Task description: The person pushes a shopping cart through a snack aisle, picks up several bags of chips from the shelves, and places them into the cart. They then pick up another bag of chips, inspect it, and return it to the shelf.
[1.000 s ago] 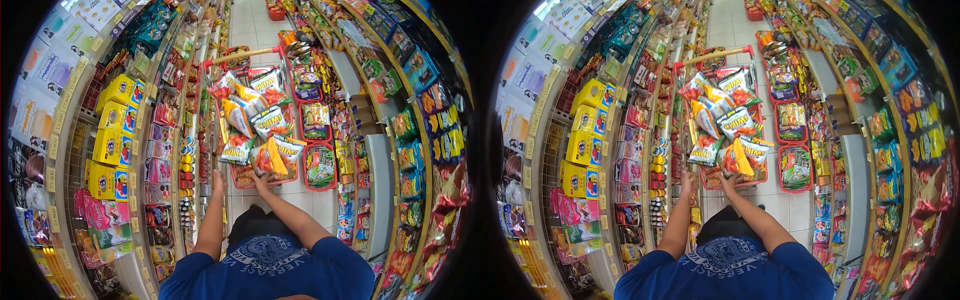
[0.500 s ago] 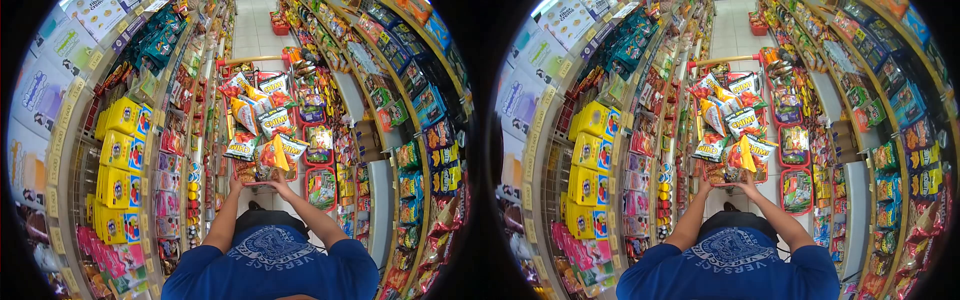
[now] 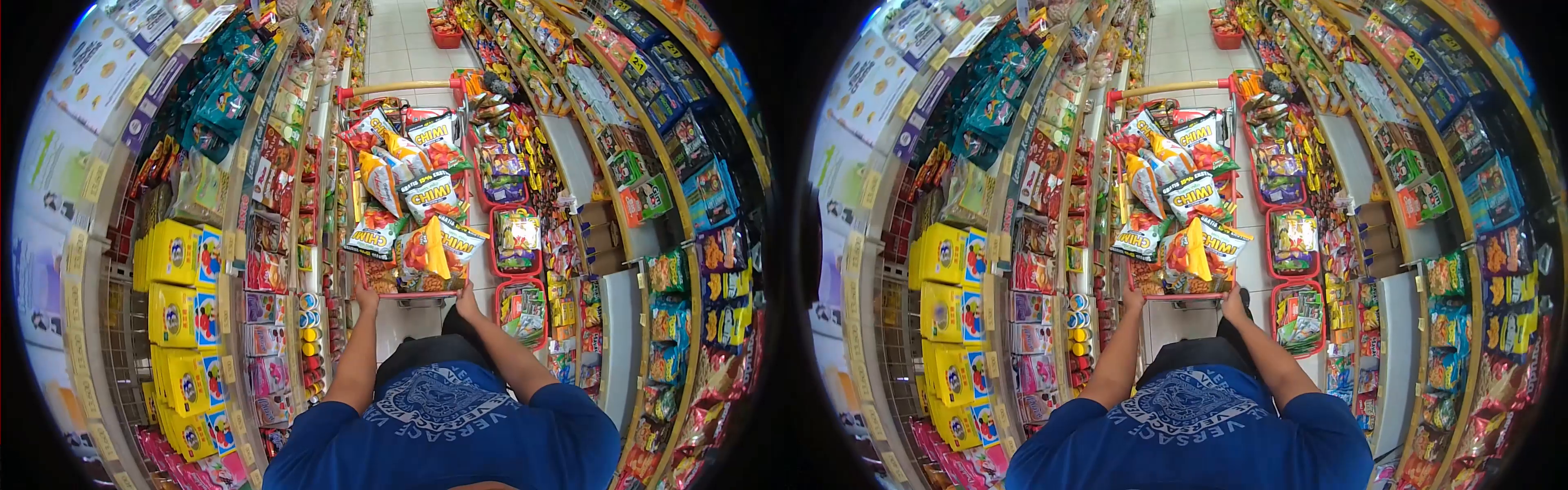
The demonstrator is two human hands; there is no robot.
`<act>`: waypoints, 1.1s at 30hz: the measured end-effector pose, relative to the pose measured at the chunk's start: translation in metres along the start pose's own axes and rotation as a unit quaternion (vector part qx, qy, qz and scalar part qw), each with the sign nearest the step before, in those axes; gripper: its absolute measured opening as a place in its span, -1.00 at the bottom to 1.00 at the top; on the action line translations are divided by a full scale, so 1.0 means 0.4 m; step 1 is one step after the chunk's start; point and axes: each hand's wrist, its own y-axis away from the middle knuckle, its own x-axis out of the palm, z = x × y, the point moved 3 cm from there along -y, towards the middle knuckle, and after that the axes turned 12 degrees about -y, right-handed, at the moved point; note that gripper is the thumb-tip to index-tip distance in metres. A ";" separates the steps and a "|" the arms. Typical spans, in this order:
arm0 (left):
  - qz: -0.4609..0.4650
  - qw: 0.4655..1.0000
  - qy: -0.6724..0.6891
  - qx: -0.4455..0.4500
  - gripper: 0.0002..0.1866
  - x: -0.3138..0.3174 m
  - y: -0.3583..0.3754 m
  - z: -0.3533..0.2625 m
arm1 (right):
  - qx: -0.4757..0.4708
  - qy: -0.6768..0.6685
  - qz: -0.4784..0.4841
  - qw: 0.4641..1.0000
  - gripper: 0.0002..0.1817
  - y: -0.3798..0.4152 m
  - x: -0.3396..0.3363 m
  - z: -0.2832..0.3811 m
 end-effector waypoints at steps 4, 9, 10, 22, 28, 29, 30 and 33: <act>0.037 0.999 -0.008 0.007 -0.62 -0.097 0.004 -0.163 | 0.060 0.001 0.050 0.997 -0.52 -0.059 0.026 0.020; -0.002 0.990 -0.141 0.015 -0.55 -0.052 -0.098 -0.144 | 0.073 -0.011 0.075 0.994 -0.47 -0.161 0.060 0.006; -0.026 0.982 -0.188 0.018 -0.55 -0.048 -0.115 -0.143 | 0.088 -0.019 0.085 0.992 -0.46 -0.176 0.065 0.019; 0.003 0.995 -0.102 -0.004 -0.51 -0.078 -0.204 -0.309 | 0.128 0.018 0.158 0.979 -0.44 -0.385 0.108 0.096; 0.095 0.979 0.122 -0.132 -0.43 -0.015 -0.292 -0.270 | 0.165 0.061 0.169 0.970 -0.43 -0.483 0.136 0.109; 0.111 0.963 0.188 -0.160 -0.39 -0.006 -0.300 -0.283 | 0.161 0.056 0.174 0.970 -0.43 -0.507 0.135 0.109; 0.131 0.940 0.253 -0.187 -0.34 -0.007 -0.296 -0.319 | 0.187 0.084 0.187 0.961 -0.43 -0.524 0.131 0.117; 0.104 0.945 0.245 -0.192 -0.22 0.001 -0.310 -0.371 | 0.188 0.130 0.193 0.954 -0.43 -0.563 0.123 0.128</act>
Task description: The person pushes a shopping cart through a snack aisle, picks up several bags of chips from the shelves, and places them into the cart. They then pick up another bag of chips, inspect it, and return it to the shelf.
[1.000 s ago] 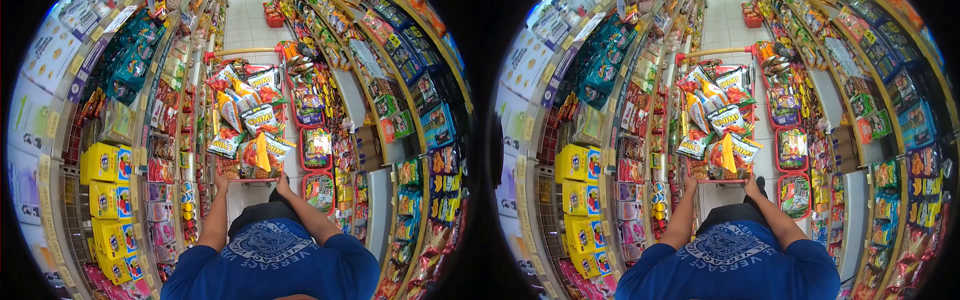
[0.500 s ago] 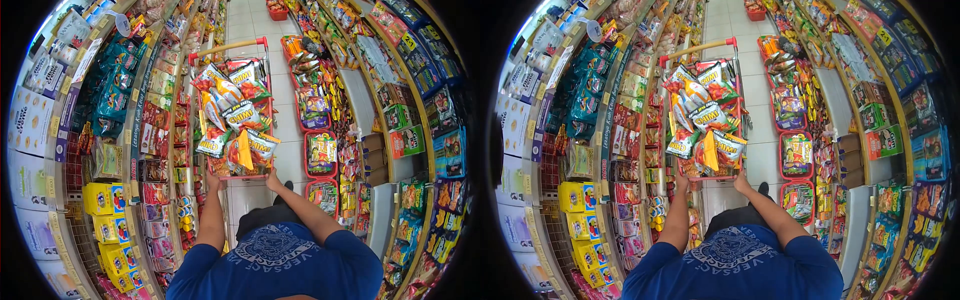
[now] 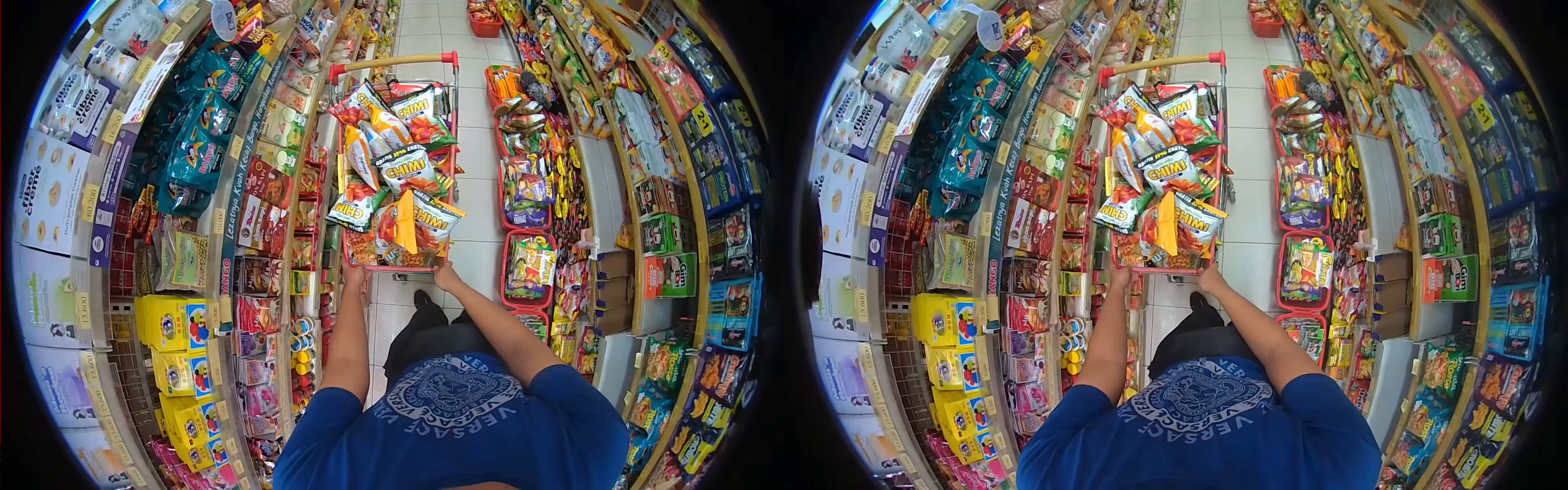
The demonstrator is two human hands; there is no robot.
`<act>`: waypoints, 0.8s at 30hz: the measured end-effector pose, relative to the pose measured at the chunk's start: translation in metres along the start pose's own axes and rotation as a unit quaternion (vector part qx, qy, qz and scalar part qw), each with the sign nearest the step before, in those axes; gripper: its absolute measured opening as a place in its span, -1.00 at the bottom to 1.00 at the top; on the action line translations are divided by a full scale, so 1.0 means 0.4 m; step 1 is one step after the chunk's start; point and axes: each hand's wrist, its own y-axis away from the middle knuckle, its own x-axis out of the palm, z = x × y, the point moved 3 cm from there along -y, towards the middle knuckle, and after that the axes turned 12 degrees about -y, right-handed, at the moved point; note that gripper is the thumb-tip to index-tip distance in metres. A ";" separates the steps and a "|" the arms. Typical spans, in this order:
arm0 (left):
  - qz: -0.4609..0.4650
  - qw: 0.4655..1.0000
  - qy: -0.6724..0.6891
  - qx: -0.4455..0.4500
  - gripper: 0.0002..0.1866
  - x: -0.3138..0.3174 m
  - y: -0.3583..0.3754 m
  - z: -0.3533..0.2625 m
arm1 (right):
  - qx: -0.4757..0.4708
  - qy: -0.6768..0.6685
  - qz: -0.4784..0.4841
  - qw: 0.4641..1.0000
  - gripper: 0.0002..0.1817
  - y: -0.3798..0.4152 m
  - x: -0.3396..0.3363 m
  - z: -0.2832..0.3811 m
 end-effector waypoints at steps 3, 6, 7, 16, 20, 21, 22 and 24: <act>-0.010 0.999 -0.045 -0.010 -0.14 -0.014 -0.069 0.018 | -0.087 0.066 0.026 0.994 -0.42 0.009 -0.007 0.057; -0.020 0.994 -0.099 -0.029 -0.09 -0.024 -0.128 0.040 | -0.081 0.252 0.157 0.951 -0.43 0.046 -0.051 0.146; -0.016 0.993 -0.119 -0.021 -0.08 -0.023 -0.149 0.050 | 0.003 0.394 0.232 0.889 -0.47 0.059 -0.067 0.163; 0.039 0.997 -0.057 0.029 -0.11 -0.034 -0.092 -0.020 | -0.190 0.025 0.049 0.980 -0.37 0.183 -0.030 0.476; 0.052 0.993 -0.096 0.035 -0.09 -0.038 -0.083 -0.029 | -0.301 -0.037 -0.183 0.935 -0.33 0.113 0.013 0.511; 0.053 0.993 -0.095 0.035 -0.09 -0.047 -0.058 -0.048 | -0.275 -0.046 -0.186 0.942 -0.31 0.104 0.017 0.515; 0.059 0.990 -0.123 0.021 -0.07 -0.058 -0.010 -0.088 | -0.272 -0.070 -0.186 0.942 -0.36 0.090 0.016 0.513; 0.066 0.987 -0.147 0.004 -0.04 -0.047 0.020 -0.087 | -0.278 -0.103 -0.187 0.936 -0.38 0.117 -0.002 0.538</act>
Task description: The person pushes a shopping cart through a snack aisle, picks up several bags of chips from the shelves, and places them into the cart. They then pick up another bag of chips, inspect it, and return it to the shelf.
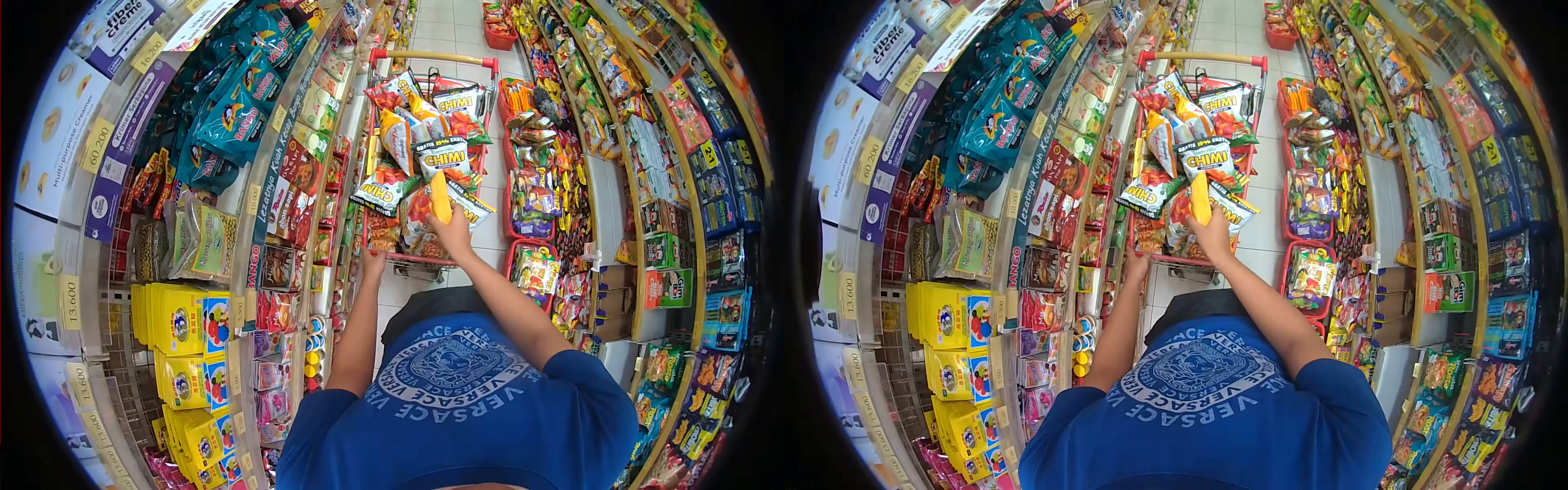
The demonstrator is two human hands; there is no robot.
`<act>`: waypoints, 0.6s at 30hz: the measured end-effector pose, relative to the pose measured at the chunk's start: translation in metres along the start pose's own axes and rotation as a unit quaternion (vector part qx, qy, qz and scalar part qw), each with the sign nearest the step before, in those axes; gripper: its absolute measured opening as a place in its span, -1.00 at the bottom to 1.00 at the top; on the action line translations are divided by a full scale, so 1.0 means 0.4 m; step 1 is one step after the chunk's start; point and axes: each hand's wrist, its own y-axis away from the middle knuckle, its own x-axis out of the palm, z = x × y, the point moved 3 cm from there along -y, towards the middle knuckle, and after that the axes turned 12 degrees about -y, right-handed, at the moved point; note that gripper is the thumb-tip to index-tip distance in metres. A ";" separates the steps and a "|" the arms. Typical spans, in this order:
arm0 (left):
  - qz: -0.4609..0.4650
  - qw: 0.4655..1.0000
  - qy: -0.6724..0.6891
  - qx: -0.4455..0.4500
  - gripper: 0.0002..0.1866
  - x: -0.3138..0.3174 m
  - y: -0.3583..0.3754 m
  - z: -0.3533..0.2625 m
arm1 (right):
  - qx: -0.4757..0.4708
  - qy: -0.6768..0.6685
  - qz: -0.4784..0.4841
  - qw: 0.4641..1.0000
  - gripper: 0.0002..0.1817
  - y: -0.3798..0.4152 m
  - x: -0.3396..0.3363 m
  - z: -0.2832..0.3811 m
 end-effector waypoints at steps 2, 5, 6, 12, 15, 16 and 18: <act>-0.144 0.984 -0.032 0.098 -0.13 0.010 -0.007 0.021 | 0.028 -0.033 -0.002 0.999 -0.44 -0.021 -0.006 -0.027; -0.244 0.962 -0.002 0.120 -0.23 0.008 0.074 -0.034 | 0.022 -0.054 -0.021 0.998 -0.46 0.017 -0.079 0.123; -0.274 0.949 -0.023 0.153 -0.35 0.011 0.083 -0.043 | 0.017 -0.051 -0.019 0.998 -0.54 0.016 -0.102 0.127; 0.162 0.923 0.303 0.173 -0.43 0.032 0.292 -0.274 | 0.174 -0.331 -0.009 0.927 -0.57 0.039 -0.205 0.125; 0.273 0.870 0.322 0.254 -0.37 0.064 0.346 -0.364 | 0.206 -0.395 0.053 0.894 -0.39 0.093 -0.201 0.112; 0.222 0.870 0.354 0.263 -0.39 0.073 0.364 -0.397 | 0.221 -0.392 0.064 0.891 -0.35 0.114 -0.194 0.108; 0.170 0.859 0.421 0.238 -0.39 0.072 0.373 -0.435 | 0.223 -0.370 0.093 0.897 -0.28 0.153 -0.180 0.108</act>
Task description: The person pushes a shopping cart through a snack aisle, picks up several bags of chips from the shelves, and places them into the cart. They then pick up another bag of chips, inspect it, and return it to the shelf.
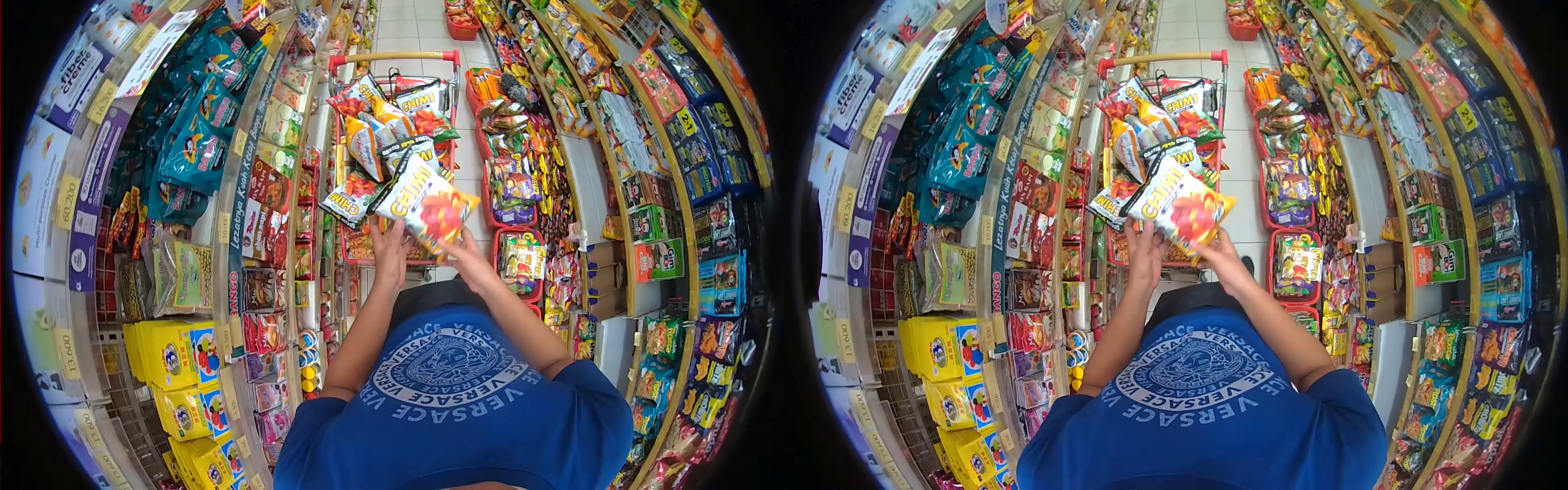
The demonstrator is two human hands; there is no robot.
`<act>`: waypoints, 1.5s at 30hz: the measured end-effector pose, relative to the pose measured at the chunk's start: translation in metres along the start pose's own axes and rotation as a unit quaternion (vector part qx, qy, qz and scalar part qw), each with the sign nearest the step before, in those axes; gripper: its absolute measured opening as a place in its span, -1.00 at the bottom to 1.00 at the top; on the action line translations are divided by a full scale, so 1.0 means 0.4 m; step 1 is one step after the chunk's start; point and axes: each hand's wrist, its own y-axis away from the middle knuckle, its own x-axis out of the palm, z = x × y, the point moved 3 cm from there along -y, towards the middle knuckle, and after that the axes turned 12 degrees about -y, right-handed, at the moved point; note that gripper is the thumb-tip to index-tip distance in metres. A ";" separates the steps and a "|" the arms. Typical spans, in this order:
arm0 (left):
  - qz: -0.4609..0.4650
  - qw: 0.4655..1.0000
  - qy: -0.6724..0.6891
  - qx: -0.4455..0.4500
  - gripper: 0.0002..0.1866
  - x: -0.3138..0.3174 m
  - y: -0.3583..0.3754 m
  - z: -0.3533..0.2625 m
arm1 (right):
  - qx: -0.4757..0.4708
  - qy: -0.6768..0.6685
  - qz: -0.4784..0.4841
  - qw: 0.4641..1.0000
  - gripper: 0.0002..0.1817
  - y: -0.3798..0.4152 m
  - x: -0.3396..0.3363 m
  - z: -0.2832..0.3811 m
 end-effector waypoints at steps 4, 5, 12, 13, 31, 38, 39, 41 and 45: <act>-0.012 0.999 -0.010 0.037 -0.30 0.038 -0.025 -0.037 | 0.054 0.119 0.034 0.991 -0.18 0.035 -0.001 0.023; -0.010 0.999 -0.012 0.034 -0.30 0.040 -0.027 -0.044 | 0.054 0.117 0.030 0.991 -0.18 0.039 -0.018 0.029; 0.050 0.994 -0.087 0.032 -0.58 0.075 -0.046 -0.100 | -0.022 0.179 -0.008 0.984 -0.09 0.057 -0.118 0.132; 0.057 0.994 -0.089 0.026 -0.58 0.083 -0.042 -0.108 | -0.016 0.169 -0.014 0.985 -0.07 0.060 -0.124 0.152; 0.269 0.917 -0.225 -0.190 -0.59 0.198 -0.035 0.071 | -0.038 -0.041 -0.020 0.998 -0.34 0.094 -0.205 0.137; 0.316 0.879 -0.296 -0.199 -0.57 0.294 -0.094 0.162 | -0.041 -0.008 -0.107 0.993 -0.31 0.061 -0.293 0.184; 0.310 0.880 -0.297 -0.202 -0.57 0.302 -0.103 0.183 | -0.032 -0.021 -0.130 0.991 -0.33 0.055 -0.310 0.201; 0.278 0.882 -0.347 -0.156 -0.53 0.301 -0.128 0.225 | -0.074 -0.024 -0.154 0.985 -0.44 0.042 -0.336 0.251; 0.252 0.905 -0.313 -0.137 -0.56 0.305 -0.193 0.193 | -0.081 -0.016 -0.170 0.982 -0.46 0.011 -0.416 0.346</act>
